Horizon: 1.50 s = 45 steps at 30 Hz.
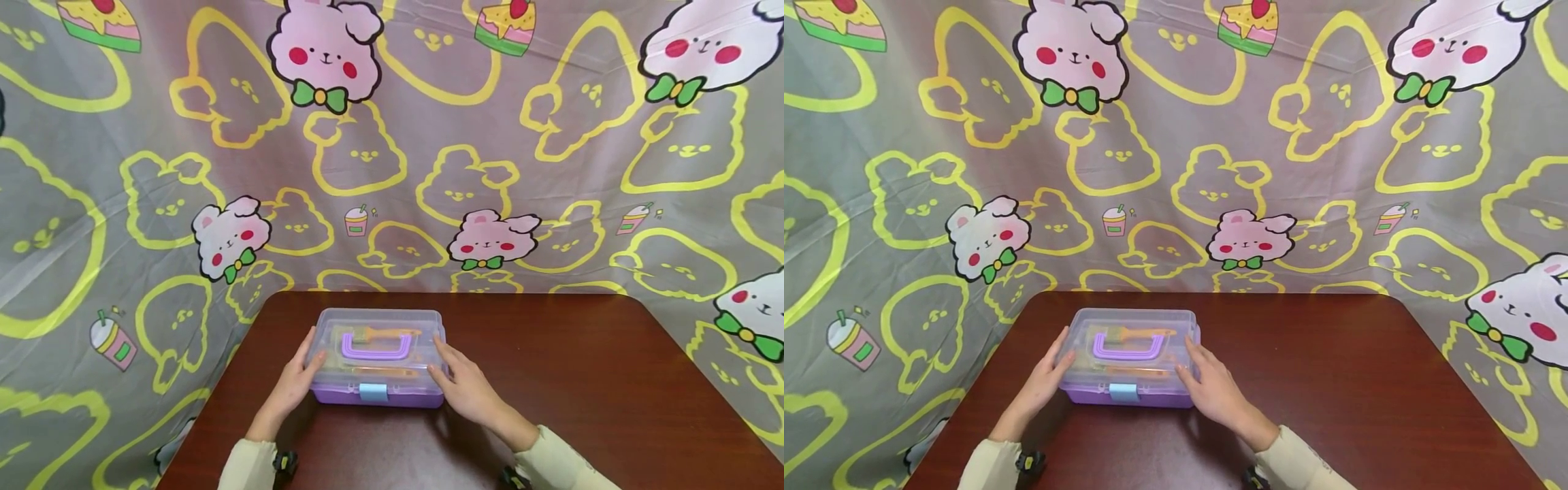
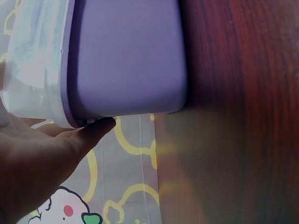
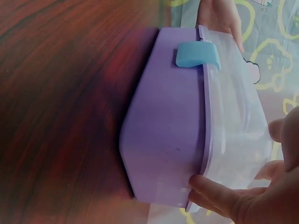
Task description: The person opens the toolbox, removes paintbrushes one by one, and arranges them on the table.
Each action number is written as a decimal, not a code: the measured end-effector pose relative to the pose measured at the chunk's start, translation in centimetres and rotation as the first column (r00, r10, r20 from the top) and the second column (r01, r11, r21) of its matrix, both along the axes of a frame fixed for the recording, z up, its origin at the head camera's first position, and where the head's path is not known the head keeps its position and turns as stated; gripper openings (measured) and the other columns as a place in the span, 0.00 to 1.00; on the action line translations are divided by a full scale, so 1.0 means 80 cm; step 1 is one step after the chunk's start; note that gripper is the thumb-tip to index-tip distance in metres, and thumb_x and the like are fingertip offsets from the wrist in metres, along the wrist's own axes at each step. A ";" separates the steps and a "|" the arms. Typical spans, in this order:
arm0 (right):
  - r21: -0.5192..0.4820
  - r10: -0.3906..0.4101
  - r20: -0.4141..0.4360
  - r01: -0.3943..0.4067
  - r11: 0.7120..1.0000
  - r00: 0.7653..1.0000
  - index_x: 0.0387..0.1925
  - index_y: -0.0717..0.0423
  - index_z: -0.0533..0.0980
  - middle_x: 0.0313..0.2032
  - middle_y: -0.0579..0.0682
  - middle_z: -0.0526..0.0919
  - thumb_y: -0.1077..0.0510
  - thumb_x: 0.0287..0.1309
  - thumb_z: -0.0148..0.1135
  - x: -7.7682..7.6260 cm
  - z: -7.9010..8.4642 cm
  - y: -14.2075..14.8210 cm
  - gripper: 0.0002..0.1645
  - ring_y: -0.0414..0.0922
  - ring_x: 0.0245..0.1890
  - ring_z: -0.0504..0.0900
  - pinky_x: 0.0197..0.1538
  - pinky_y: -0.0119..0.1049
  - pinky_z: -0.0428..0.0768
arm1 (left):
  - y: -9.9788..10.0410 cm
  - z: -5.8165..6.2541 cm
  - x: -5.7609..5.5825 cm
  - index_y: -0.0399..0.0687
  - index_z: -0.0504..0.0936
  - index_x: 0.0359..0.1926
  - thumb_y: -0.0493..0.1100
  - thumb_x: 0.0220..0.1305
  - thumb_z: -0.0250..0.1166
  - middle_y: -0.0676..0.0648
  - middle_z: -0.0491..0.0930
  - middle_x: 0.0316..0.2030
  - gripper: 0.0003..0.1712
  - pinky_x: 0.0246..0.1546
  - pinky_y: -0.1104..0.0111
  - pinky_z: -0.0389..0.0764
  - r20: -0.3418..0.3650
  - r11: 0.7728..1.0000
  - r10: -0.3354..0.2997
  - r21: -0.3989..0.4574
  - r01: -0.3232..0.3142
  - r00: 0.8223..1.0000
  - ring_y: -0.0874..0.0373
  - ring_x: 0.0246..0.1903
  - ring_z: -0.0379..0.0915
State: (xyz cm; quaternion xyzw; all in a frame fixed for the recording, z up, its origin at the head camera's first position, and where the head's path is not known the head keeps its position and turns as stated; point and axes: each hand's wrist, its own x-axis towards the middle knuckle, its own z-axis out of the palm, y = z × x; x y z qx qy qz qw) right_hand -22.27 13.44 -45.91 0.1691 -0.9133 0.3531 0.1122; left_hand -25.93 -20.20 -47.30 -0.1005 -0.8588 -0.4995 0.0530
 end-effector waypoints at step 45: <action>-0.779 0.545 0.583 0.226 0.585 0.602 0.54 0.77 0.65 0.37 0.54 0.83 0.38 0.65 0.50 0.020 -0.066 -0.107 0.41 0.43 0.34 0.81 0.36 0.32 0.77 | 0.012 0.035 0.022 0.32 0.50 0.71 0.39 0.70 0.54 0.30 0.50 0.69 0.35 0.65 0.47 0.47 -0.019 0.992 -0.045 0.117 0.047 0.999 0.38 0.68 0.44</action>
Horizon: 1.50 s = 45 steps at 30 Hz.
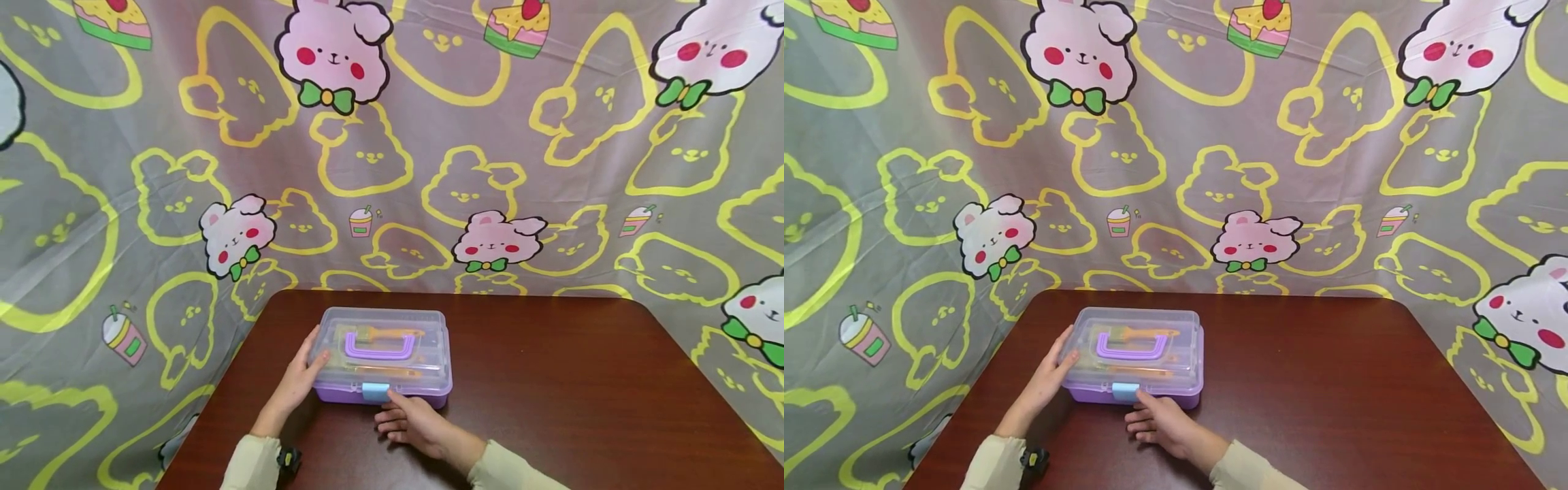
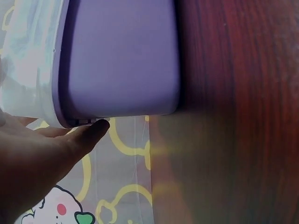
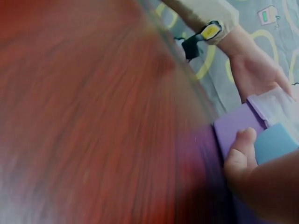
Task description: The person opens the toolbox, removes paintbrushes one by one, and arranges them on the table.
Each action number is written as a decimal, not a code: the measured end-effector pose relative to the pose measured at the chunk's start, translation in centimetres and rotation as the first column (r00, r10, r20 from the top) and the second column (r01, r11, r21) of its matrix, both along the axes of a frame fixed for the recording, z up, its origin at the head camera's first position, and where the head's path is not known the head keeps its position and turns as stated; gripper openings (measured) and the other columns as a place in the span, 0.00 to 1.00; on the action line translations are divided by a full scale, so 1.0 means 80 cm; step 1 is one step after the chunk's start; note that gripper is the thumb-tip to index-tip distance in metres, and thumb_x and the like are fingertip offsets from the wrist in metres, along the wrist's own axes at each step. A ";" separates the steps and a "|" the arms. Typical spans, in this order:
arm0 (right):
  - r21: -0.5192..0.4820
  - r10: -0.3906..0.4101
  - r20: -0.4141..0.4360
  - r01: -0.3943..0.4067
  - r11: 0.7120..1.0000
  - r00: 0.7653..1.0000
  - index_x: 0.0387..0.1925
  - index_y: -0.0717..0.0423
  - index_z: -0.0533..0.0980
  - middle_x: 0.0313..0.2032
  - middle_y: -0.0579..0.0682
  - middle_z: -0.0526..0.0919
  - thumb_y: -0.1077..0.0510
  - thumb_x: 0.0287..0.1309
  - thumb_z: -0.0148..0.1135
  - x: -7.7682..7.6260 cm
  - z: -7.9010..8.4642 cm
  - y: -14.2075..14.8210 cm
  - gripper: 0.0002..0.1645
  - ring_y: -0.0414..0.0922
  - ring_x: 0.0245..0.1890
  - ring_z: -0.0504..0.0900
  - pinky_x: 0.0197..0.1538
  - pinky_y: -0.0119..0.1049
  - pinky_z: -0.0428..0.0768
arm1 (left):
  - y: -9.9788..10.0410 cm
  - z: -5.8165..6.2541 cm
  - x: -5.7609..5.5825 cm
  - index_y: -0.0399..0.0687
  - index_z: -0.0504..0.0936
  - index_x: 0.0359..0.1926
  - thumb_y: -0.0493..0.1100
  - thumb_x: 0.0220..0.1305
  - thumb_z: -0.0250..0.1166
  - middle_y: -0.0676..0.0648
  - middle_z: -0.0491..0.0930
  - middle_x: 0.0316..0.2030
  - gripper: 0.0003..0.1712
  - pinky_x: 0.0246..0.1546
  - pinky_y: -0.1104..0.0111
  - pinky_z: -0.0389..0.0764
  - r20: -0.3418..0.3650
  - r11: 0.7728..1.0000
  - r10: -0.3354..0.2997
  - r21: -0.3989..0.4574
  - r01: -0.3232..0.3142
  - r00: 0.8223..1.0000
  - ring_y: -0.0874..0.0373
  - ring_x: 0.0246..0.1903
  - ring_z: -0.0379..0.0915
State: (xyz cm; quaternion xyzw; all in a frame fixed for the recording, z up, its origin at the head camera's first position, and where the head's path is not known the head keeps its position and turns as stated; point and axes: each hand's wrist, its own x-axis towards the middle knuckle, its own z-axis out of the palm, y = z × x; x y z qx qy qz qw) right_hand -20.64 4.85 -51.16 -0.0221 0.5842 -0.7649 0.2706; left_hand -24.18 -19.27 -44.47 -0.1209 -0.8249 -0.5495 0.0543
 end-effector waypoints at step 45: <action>-0.063 -0.084 0.148 0.094 0.994 0.985 0.49 0.82 0.67 0.35 0.61 0.79 0.37 0.60 0.56 0.005 0.004 -0.003 0.46 0.46 0.34 0.80 0.42 0.35 0.80 | 0.002 -0.003 0.000 0.34 0.45 0.72 0.41 0.71 0.54 0.32 0.46 0.70 0.38 0.66 0.48 0.45 0.046 1.000 -0.008 -0.024 0.009 0.999 0.39 0.69 0.41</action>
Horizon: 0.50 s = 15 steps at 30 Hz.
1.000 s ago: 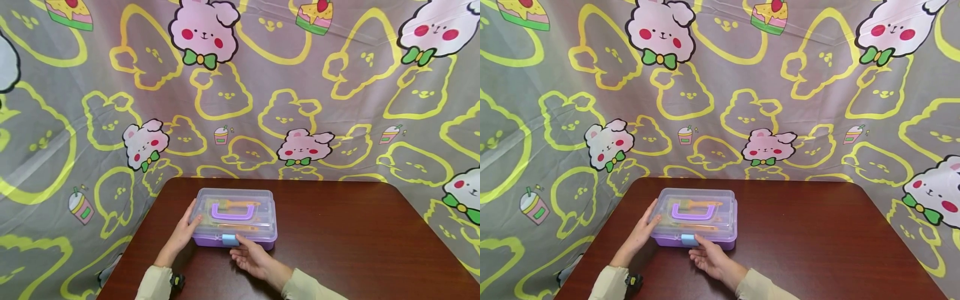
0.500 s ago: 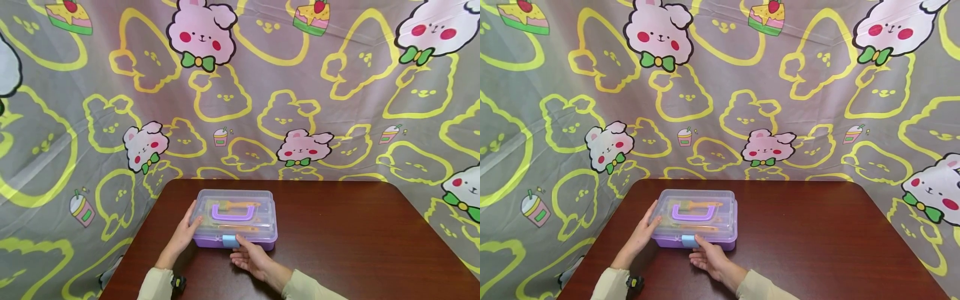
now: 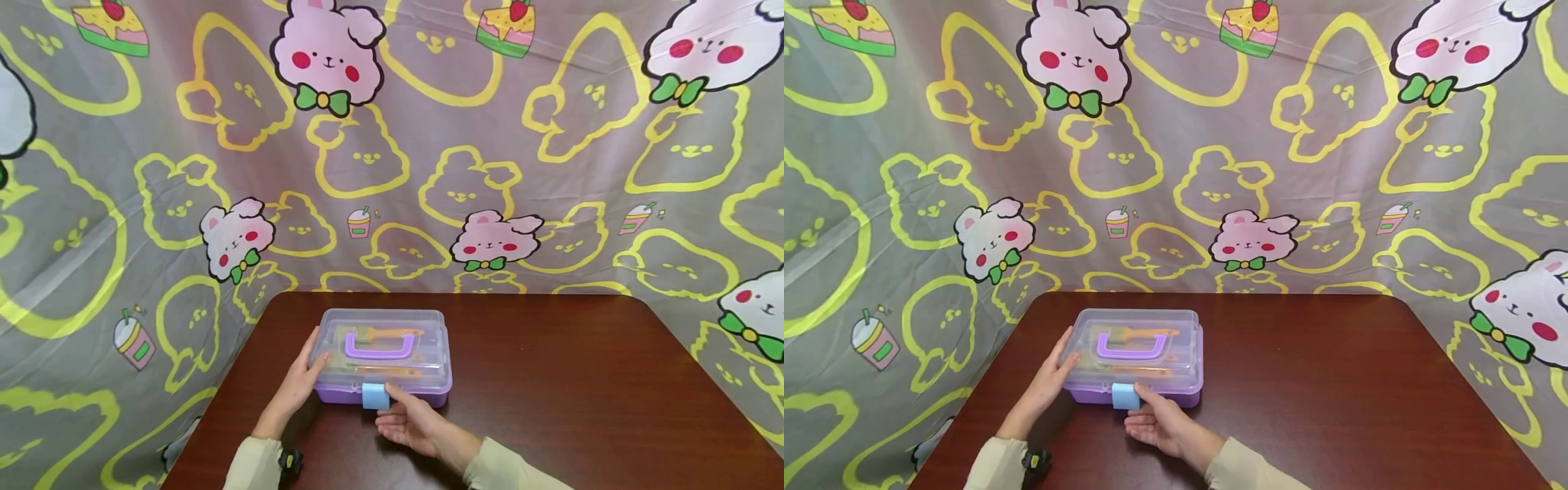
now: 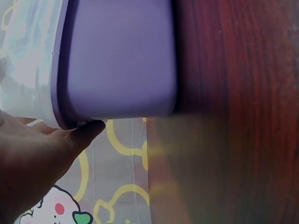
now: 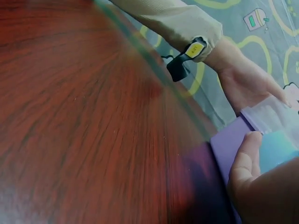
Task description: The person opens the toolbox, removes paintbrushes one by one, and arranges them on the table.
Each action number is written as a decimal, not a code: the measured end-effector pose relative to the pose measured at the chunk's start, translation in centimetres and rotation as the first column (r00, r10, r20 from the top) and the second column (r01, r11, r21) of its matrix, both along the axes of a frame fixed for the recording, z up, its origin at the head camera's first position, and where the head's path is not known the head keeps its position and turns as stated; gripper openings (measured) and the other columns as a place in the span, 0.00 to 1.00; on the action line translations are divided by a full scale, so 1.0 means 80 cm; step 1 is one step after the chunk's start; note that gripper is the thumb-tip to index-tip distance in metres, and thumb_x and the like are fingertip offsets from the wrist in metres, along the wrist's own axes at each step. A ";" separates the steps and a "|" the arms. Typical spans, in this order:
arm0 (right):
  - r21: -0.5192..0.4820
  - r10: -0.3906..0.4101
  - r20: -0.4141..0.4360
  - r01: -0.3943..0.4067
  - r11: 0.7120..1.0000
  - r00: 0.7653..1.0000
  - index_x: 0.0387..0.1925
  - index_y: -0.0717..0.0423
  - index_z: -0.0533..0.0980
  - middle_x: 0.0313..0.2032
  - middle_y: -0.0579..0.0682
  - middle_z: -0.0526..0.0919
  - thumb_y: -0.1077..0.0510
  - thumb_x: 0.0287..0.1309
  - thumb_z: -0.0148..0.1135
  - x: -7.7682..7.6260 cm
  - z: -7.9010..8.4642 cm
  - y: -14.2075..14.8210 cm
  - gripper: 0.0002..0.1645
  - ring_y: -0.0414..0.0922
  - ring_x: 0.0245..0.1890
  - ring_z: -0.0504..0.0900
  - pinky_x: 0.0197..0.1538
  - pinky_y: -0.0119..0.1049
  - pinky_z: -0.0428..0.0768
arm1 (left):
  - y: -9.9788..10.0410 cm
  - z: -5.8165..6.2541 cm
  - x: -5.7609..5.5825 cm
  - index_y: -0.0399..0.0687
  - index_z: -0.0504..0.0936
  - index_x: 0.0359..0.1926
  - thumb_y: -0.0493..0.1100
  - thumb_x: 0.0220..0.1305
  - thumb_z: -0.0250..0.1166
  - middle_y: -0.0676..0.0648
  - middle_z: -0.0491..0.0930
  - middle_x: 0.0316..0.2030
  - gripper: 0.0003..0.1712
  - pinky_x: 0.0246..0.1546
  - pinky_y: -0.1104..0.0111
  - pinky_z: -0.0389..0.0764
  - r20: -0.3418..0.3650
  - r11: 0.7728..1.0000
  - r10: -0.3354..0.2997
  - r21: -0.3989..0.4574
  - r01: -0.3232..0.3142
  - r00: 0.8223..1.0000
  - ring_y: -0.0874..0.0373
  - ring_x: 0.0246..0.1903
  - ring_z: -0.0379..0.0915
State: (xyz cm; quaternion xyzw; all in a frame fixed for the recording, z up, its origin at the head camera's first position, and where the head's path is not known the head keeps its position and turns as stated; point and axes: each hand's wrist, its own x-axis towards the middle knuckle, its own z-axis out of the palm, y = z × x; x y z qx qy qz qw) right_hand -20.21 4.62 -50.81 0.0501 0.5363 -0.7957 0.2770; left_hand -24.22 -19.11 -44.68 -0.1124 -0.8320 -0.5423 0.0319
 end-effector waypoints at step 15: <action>0.020 0.066 -0.123 -0.064 0.998 0.990 0.50 0.77 0.68 0.31 0.53 0.83 0.43 0.62 0.57 0.001 -0.006 0.008 0.37 0.43 0.30 0.81 0.38 0.32 0.79 | -0.014 -0.038 -0.024 0.44 0.46 0.74 0.46 0.70 0.55 0.37 0.46 0.72 0.40 0.66 0.49 0.45 -0.008 1.000 0.012 -0.007 -0.012 1.000 0.42 0.69 0.41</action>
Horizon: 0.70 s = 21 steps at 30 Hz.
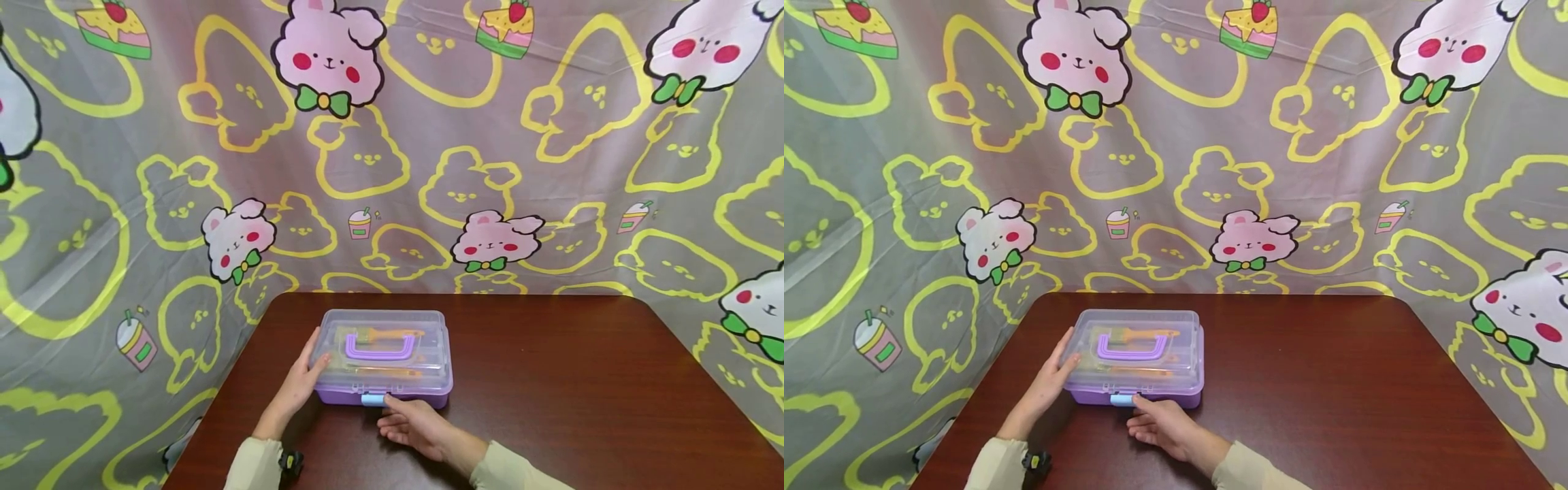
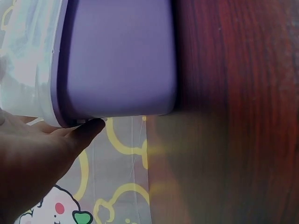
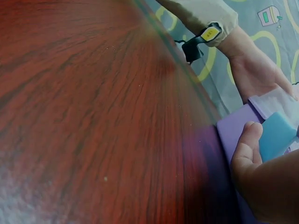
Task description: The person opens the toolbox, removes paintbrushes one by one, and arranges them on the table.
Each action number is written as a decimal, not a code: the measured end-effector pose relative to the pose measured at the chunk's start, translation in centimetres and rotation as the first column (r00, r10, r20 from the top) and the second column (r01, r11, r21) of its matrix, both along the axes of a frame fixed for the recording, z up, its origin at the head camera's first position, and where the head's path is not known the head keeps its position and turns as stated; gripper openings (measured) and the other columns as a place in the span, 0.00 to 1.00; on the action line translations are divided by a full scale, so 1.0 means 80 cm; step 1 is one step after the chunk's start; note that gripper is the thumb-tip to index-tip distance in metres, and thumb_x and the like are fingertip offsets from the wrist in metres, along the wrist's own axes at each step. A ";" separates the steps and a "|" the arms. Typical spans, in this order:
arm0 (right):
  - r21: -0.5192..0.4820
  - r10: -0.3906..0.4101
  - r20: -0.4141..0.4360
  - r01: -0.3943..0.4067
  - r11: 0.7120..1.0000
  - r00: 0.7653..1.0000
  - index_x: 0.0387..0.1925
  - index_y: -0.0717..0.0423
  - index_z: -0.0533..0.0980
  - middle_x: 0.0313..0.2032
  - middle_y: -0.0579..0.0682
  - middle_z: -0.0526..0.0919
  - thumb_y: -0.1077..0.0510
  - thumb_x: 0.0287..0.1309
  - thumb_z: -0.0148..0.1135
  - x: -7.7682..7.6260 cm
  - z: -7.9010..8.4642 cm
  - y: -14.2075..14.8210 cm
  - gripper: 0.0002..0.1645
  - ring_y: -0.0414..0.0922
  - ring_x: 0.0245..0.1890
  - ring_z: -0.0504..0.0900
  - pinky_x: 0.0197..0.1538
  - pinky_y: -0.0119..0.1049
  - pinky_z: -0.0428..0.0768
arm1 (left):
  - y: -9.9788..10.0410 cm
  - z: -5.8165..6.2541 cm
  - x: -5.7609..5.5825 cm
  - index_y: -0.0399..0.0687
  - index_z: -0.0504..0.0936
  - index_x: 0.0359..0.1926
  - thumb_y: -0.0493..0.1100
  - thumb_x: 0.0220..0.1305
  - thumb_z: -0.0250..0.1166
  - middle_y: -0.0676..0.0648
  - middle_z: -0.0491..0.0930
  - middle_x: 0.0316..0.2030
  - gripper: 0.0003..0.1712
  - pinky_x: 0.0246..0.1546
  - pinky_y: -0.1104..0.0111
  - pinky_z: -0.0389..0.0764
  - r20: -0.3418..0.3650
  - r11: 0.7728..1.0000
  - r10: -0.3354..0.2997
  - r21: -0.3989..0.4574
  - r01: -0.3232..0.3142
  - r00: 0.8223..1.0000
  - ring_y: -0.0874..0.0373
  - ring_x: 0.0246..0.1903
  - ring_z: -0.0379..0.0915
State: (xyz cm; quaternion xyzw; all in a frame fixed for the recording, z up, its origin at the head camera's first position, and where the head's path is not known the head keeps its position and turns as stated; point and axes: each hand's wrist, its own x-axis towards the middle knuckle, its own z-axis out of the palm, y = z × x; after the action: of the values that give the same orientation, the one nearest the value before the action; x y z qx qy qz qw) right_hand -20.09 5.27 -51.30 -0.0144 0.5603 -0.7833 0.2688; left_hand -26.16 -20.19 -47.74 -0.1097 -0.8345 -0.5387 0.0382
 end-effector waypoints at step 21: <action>0.164 0.069 -0.191 -0.038 0.986 0.979 0.50 0.75 0.70 0.34 0.58 0.83 0.54 0.65 0.55 0.005 0.000 0.015 0.25 0.45 0.31 0.82 0.34 0.35 0.80 | -0.001 -0.004 -0.003 0.45 0.47 0.74 0.48 0.69 0.55 0.36 0.48 0.71 0.39 0.65 0.47 0.48 -0.037 1.000 0.016 -0.016 -0.017 0.999 0.40 0.68 0.44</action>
State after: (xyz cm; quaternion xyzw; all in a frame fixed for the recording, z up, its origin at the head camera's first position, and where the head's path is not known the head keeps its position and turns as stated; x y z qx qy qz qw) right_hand -19.66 6.50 -51.33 -0.0851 0.6442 -0.7233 0.2337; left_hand -26.38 -20.26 -48.05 -0.1129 -0.8390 -0.5293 0.0571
